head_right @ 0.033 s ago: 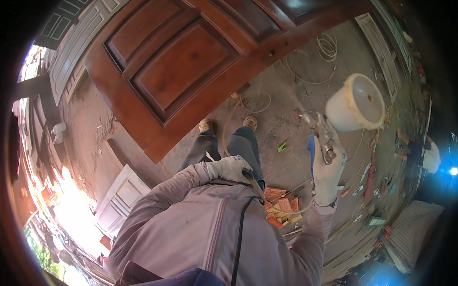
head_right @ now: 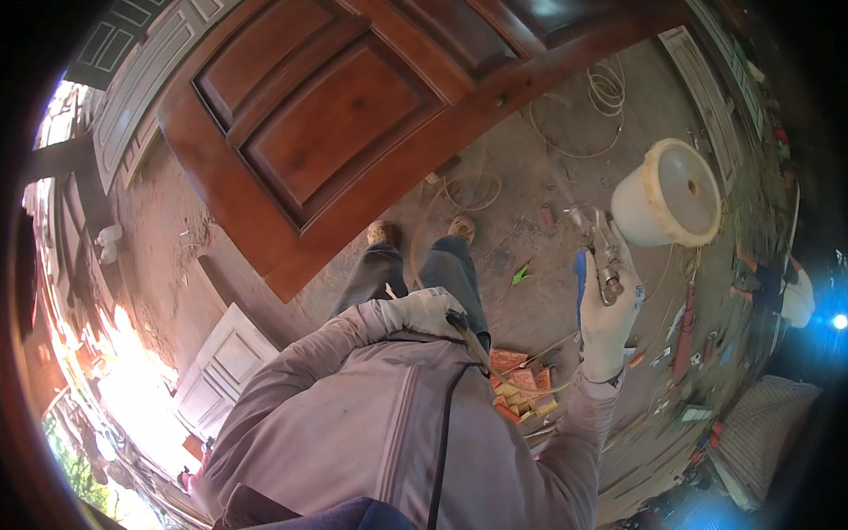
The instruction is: The person uses a spray gun to apply a reddish-brown finish to a wooden door, then switches to a green spray bottle to mist the surface. They wipe the door with a cloth and sand it with a sanding block, repeating the process on another door.
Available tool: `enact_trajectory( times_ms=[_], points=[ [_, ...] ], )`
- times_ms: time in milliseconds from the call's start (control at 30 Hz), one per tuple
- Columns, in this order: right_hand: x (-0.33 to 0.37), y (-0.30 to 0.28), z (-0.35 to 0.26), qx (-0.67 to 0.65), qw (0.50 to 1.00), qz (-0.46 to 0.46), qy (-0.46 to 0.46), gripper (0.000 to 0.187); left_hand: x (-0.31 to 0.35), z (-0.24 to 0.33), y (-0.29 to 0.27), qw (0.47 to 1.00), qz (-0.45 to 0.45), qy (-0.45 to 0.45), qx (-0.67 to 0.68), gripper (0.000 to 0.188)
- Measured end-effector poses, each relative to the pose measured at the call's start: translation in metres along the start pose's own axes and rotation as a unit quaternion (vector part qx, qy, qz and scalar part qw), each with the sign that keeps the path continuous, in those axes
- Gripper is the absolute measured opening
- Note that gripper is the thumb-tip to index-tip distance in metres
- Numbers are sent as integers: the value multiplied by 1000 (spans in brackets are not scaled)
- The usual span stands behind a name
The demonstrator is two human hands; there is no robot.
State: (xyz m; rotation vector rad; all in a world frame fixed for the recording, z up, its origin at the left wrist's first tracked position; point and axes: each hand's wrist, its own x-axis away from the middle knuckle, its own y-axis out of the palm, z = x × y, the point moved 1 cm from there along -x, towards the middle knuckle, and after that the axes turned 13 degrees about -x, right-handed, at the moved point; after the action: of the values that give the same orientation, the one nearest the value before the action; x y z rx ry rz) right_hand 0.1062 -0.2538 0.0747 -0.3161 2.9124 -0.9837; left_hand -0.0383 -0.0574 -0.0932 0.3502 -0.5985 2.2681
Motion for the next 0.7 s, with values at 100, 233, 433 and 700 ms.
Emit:
enact_trajectory(
  times_ms=[100,233,433,700],
  points=[
    [-18,-7,10,-36,994,16,-101,40,-22,2,-1,999,42,12,31,39],
    [-24,-11,-5,-149,969,-196,-13,42,-48,12,-1,992,91,17,90,33],
    [-60,-13,13,-169,953,-240,-68,38,-78,30,-8,991,120,-14,65,34],
    [-108,-33,25,-47,990,-67,-113,36,-78,35,-18,983,159,-65,71,41]
  ],
)
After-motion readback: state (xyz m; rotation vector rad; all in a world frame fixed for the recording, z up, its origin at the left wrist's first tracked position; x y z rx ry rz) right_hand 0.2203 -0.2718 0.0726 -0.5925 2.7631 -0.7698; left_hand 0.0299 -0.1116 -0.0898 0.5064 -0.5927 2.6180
